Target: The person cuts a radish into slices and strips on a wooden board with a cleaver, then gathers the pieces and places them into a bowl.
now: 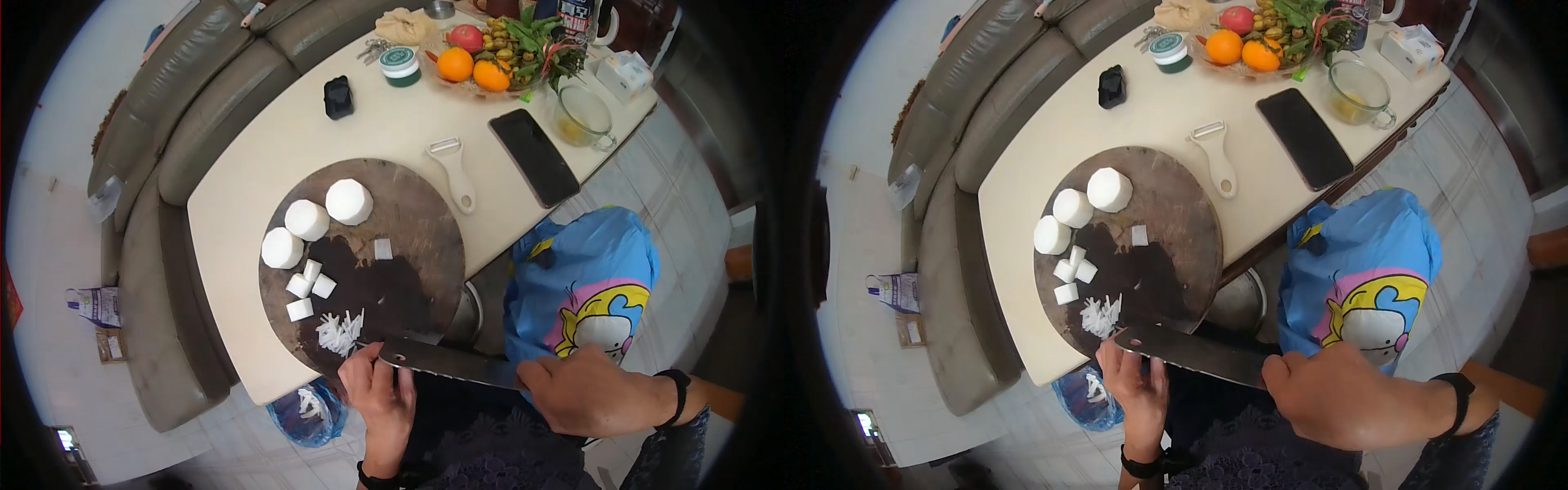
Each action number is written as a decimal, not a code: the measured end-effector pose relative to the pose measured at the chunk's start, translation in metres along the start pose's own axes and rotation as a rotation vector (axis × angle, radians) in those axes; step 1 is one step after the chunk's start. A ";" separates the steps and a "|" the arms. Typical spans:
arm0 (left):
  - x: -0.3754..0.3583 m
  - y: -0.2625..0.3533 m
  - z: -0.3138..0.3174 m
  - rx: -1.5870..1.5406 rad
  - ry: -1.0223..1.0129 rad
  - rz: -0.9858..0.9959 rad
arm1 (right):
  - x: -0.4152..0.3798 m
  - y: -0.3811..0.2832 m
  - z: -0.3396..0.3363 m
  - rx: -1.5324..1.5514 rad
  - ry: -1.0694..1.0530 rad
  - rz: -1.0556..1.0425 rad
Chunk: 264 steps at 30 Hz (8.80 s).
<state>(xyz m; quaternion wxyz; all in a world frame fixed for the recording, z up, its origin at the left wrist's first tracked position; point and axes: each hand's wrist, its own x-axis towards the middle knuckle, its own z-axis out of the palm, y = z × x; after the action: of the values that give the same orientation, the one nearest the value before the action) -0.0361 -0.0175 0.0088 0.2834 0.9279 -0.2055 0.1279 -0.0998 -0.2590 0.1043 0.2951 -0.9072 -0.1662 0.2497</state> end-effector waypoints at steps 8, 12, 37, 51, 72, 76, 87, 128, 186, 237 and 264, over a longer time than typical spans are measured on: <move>-0.015 -0.020 0.003 -0.122 -0.021 0.212 | 0.015 -0.007 -0.018 -0.228 0.029 -0.145; -0.016 -0.022 0.003 -0.123 -0.035 0.209 | 0.029 -0.006 -0.022 -0.351 0.070 -0.182; -0.018 -0.006 -0.010 -0.056 -0.181 0.201 | 0.052 0.011 -0.051 -0.352 -0.070 -0.179; -0.029 -0.008 -0.010 -0.064 -0.262 0.124 | 0.046 0.006 -0.037 -0.297 0.040 -0.225; -0.031 -0.012 -0.010 -0.077 -0.255 0.194 | 0.047 0.007 -0.036 -0.309 -0.004 -0.210; -0.032 -0.012 -0.011 -0.098 -0.278 0.176 | 0.051 0.008 -0.034 -0.298 -0.036 -0.241; -0.028 -0.005 -0.013 -0.040 -0.285 0.156 | 0.048 0.006 -0.033 -0.250 -0.021 -0.220; -0.038 -0.010 -0.011 0.005 -0.279 0.201 | 0.042 0.002 -0.032 -0.335 -0.067 -0.217; 0.035 -0.007 -0.001 0.267 0.028 0.078 | 0.035 0.049 -0.020 1.072 0.114 0.151; -0.017 -0.012 -0.001 -0.019 -0.006 0.172 | -0.004 0.000 -0.001 0.008 0.097 0.077; -0.032 -0.019 -0.007 -0.065 -0.174 0.209 | 0.046 -0.004 -0.024 -0.387 0.012 -0.191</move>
<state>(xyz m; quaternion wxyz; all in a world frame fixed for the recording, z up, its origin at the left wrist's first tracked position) -0.0562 0.0108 -0.0057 0.2797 0.8994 -0.3287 0.0691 -0.0497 -0.2458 0.1073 0.1388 -0.9285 -0.2945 0.1785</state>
